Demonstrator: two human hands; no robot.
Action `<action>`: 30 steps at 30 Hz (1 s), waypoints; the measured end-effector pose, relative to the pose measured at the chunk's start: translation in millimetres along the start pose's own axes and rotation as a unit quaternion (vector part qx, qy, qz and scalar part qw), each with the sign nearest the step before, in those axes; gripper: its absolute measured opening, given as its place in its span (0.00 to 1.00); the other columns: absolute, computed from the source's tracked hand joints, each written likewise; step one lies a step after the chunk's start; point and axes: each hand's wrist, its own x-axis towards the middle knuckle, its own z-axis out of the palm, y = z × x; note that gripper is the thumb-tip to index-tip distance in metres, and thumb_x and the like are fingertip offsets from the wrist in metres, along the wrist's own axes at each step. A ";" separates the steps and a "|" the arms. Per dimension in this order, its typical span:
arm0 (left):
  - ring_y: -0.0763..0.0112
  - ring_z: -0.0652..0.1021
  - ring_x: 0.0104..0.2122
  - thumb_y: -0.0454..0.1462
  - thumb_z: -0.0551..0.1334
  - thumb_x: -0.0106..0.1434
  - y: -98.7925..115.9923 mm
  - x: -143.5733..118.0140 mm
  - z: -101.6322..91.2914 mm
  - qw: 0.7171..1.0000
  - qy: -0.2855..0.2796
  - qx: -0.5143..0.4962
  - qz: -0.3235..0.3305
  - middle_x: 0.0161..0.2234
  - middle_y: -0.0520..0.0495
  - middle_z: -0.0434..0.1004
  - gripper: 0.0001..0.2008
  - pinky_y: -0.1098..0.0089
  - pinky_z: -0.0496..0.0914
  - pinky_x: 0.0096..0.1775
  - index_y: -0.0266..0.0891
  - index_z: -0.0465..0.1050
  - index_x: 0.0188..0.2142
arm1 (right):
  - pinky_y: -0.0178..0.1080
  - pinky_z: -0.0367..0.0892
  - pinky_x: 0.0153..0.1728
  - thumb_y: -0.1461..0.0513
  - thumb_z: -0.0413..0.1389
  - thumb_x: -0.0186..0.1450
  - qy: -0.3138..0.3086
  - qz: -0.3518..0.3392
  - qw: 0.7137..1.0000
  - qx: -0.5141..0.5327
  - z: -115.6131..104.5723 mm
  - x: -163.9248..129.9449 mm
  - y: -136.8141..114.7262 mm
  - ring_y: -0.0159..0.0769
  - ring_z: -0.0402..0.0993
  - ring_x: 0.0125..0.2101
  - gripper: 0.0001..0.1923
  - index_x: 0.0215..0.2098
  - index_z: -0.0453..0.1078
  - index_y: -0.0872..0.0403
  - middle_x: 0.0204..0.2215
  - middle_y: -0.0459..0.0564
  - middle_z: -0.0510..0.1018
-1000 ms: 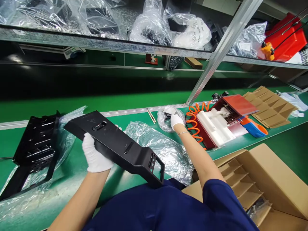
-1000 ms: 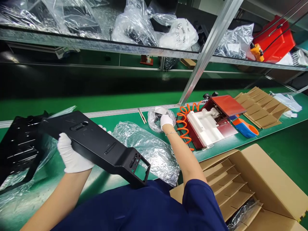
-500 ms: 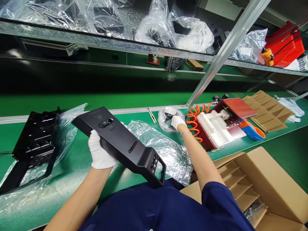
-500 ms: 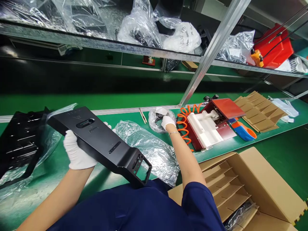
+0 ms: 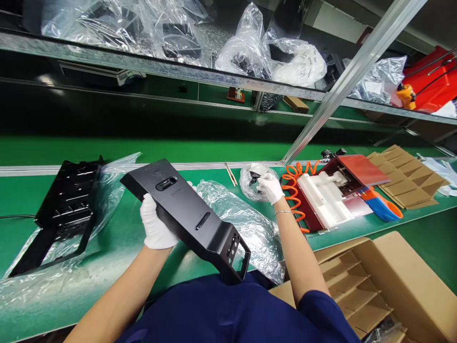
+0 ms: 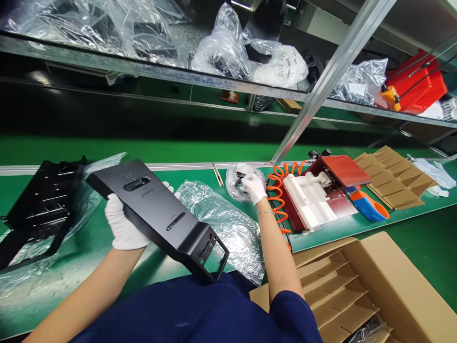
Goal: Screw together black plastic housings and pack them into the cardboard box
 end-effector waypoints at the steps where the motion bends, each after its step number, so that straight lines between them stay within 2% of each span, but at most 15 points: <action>1: 0.52 0.83 0.39 0.61 0.76 0.44 -2.2 0.3 -0.2 1.000 -0.010 -0.013 -0.009 0.42 0.43 0.85 0.37 0.56 0.82 0.40 0.43 0.81 0.49 | 0.34 0.76 0.36 0.51 0.56 0.74 -0.001 -0.012 0.999 0.047 0.8 -6.3 -4.7 0.27 0.74 0.33 0.17 0.47 0.70 0.58 0.35 0.47 0.76; 4: 0.50 0.84 0.41 0.62 0.76 0.45 -10.9 0.8 2.3 0.996 -0.047 -0.047 -0.052 0.44 0.40 0.85 0.41 0.53 0.81 0.44 0.40 0.79 0.52 | 0.33 0.72 0.30 0.49 0.60 0.68 -0.031 -0.042 0.983 0.174 5.1 -27.5 -26.8 0.26 0.68 0.26 0.17 0.41 0.66 0.54 0.27 0.42 0.71; 8: 0.52 0.84 0.43 0.62 0.76 0.46 -23.8 2.5 12.3 0.992 -0.082 -0.063 -0.077 0.46 0.40 0.86 0.42 0.55 0.81 0.48 0.37 0.80 0.52 | 0.35 0.73 0.29 0.46 0.68 0.53 -0.106 -0.083 0.953 0.269 14.9 -58.7 -72.9 0.29 0.70 0.26 0.25 0.39 0.70 0.52 0.29 0.44 0.76; 12: 0.53 0.85 0.47 0.59 0.76 0.50 -35.5 4.6 19.7 0.988 -0.105 -0.079 -0.077 0.49 0.41 0.86 0.36 0.59 0.80 0.51 0.38 0.81 0.51 | 0.36 0.74 0.31 0.51 0.69 0.53 -0.163 -0.133 0.943 0.259 28.1 -81.2 -120.7 0.32 0.73 0.29 0.18 0.36 0.76 0.52 0.32 0.48 0.80; 15: 0.53 0.85 0.48 0.56 0.75 0.54 -43.5 6.1 18.5 0.990 -0.089 -0.093 -0.060 0.48 0.44 0.87 0.30 0.59 0.79 0.54 0.41 0.81 0.50 | 0.36 0.71 0.31 0.54 0.65 0.56 -0.176 -0.171 0.945 0.215 38.7 -84.4 -143.4 0.31 0.73 0.30 0.12 0.33 0.77 0.52 0.33 0.46 0.81; 18: 0.53 0.84 0.50 0.53 0.75 0.56 -49.9 7.8 13.5 0.991 -0.066 -0.098 -0.058 0.47 0.46 0.87 0.28 0.58 0.78 0.57 0.43 0.80 0.51 | 0.36 0.71 0.37 0.56 0.63 0.57 -0.175 -0.192 0.948 0.185 45.6 -82.3 -153.4 0.31 0.74 0.33 0.09 0.33 0.77 0.52 0.34 0.45 0.82; 21: 0.54 0.85 0.49 0.53 0.76 0.54 -54.6 8.8 9.2 0.994 -0.046 -0.089 -0.053 0.46 0.46 0.87 0.26 0.60 0.79 0.55 0.43 0.81 0.47 | 0.38 0.71 0.42 0.58 0.62 0.59 -0.169 -0.213 0.949 0.159 47.7 -82.5 -156.7 0.31 0.75 0.35 0.06 0.33 0.77 0.52 0.34 0.44 0.82; 26: 0.54 0.85 0.49 0.54 0.76 0.54 -57.8 7.9 11.7 0.995 -0.050 -0.079 -0.038 0.46 0.46 0.88 0.22 0.64 0.81 0.50 0.45 0.84 0.42 | 0.44 0.71 0.54 0.62 0.62 0.60 -0.080 -0.324 0.940 0.073 47.8 -79.8 -154.4 0.37 0.75 0.43 0.01 0.30 0.75 0.51 0.36 0.47 0.80; 28: 0.53 0.85 0.49 0.55 0.76 0.52 -57.4 6.6 14.6 0.994 -0.059 -0.084 -0.037 0.48 0.45 0.87 0.25 0.64 0.81 0.50 0.44 0.84 0.43 | 0.46 0.70 0.60 0.60 0.63 0.59 -0.065 -0.337 0.935 0.087 47.6 -75.5 -150.0 0.40 0.75 0.51 0.06 0.35 0.75 0.52 0.43 0.50 0.80; 30: 0.50 0.84 0.52 0.57 0.76 0.52 -57.1 4.9 16.4 0.993 -0.065 -0.087 -0.038 0.49 0.44 0.87 0.28 0.59 0.80 0.54 0.43 0.83 0.45 | 0.47 0.69 0.65 0.56 0.63 0.62 -0.099 -0.284 0.941 0.157 47.6 -72.1 -145.0 0.40 0.73 0.58 0.17 0.48 0.74 0.52 0.54 0.53 0.78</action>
